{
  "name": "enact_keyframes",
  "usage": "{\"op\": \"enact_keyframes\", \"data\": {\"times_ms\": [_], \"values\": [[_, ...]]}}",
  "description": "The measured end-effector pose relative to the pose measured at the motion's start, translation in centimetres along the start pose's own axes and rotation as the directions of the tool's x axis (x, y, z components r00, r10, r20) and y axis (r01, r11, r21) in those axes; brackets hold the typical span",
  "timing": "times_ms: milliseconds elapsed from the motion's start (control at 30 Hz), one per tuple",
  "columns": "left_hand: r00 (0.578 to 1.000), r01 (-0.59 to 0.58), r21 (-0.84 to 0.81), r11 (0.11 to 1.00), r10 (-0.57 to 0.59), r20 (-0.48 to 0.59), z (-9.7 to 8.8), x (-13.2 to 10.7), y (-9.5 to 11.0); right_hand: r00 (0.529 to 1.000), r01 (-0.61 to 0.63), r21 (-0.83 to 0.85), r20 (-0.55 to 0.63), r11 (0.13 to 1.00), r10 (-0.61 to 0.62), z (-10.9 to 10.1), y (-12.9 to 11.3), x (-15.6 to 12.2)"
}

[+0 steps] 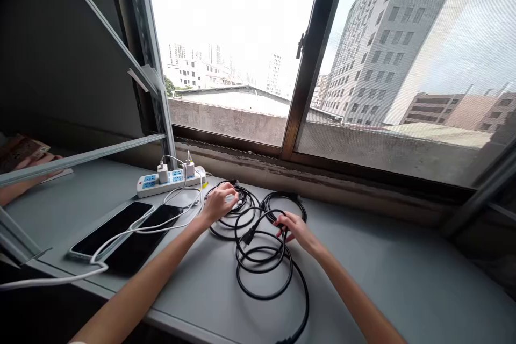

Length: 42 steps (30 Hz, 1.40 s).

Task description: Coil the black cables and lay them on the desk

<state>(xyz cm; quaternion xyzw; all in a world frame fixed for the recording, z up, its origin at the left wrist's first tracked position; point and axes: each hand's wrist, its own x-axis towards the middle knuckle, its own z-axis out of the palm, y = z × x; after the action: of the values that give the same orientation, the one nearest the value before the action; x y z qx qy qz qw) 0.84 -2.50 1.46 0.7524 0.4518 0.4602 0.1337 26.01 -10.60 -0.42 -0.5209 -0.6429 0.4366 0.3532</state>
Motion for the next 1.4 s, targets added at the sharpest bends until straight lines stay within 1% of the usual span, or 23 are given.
{"op": "enact_keyframes", "data": {"times_ms": [100,200,267,400,500,567,600,667,733,800,867,900,933,1033,1100,1167,1267,1400], "values": [[0.998,-0.048,0.087,0.995,0.051,-0.035,-0.5,0.3,-0.4,0.997,0.022,-0.064,-0.070,0.998,-0.026,1.3,0.6,-1.0],[0.996,-0.068,0.144,0.987,0.076,-0.047,-0.5,0.2,-0.9,0.992,0.045,-0.074,-0.111,0.996,-0.053,2.5,1.0,-1.7],[0.995,-0.100,0.168,0.981,0.102,-0.005,-0.2,-0.1,-1.1,0.992,0.062,-0.047,-0.109,0.997,-0.067,3.0,1.0,-1.9],[0.981,-0.177,0.189,0.966,0.156,0.119,0.5,-0.5,-1.4,0.996,0.067,0.063,-0.071,0.996,-0.062,3.3,0.2,-2.5],[0.966,-0.206,0.193,0.959,0.167,0.198,0.4,-0.4,-1.5,0.995,0.086,0.143,-0.061,0.986,-0.078,2.9,-0.3,-3.0],[0.951,-0.219,0.189,0.957,0.166,0.262,0.2,-0.3,-1.3,0.992,0.114,0.200,-0.070,0.973,-0.102,2.2,-0.6,-3.3],[0.937,-0.231,0.181,0.956,0.168,0.307,0.2,-0.3,-1.1,0.991,0.125,0.237,-0.083,0.963,-0.108,1.7,-0.7,-3.4],[0.892,-0.266,0.158,0.951,0.180,0.416,0.3,-0.6,-0.5,0.988,0.133,0.357,-0.127,0.925,-0.093,0.6,-0.9,-3.7],[0.829,-0.307,0.137,0.942,0.194,0.524,0.7,-1.2,0.4,0.986,0.131,0.515,-0.159,0.847,-0.056,-0.4,-1.1,-4.0],[0.768,-0.339,0.162,0.927,0.173,0.616,1.3,-1.9,1.2,0.986,0.132,0.637,-0.162,0.759,-0.036,-1.2,-1.2,-4.3],[0.734,-0.352,0.216,0.911,0.125,0.668,1.7,-2.3,1.8,0.988,0.127,0.670,-0.150,0.732,-0.034,-1.4,-1.3,-4.5],[0.729,-0.349,0.247,0.904,0.097,0.678,1.7,-2.3,1.9,0.989,0.119,0.664,-0.143,0.738,-0.032,-1.3,-1.4,-4.5],[0.734,-0.341,0.275,0.899,0.071,0.675,1.7,-2.3,1.9,0.991,0.107,0.647,-0.133,0.755,-0.027,-1.1,-1.4,-4.5],[0.772,-0.296,0.341,0.892,0.013,0.636,1.2,-1.7,1.4,0.995,0.059,0.583,-0.102,0.810,0.001,-0.2,-1.5,-4.3],[0.802,-0.256,0.370,0.893,-0.018,0.597,0.7,-1.3,1.0,0.994,0.021,0.566,-0.104,0.824,0.046,0.3,-1.5,-4.1],[0.820,-0.221,0.382,0.897,-0.042,0.571,0.5,-1.1,0.7,0.987,-0.017,0.569,-0.120,0.822,0.104,0.7,-1.4,-3.9],[0.843,-0.207,0.401,0.893,-0.045,0.536,0.4,-0.9,0.3,0.978,-0.055,0.562,-0.137,0.825,0.159,0.9,-1.1,-3.7],[0.911,-0.163,0.461,0.872,-0.047,0.410,0.5,-0.3,-0.7,0.976,-0.064,0.499,-0.149,0.864,0.159,1.0,-1.1,-3.6]]}}
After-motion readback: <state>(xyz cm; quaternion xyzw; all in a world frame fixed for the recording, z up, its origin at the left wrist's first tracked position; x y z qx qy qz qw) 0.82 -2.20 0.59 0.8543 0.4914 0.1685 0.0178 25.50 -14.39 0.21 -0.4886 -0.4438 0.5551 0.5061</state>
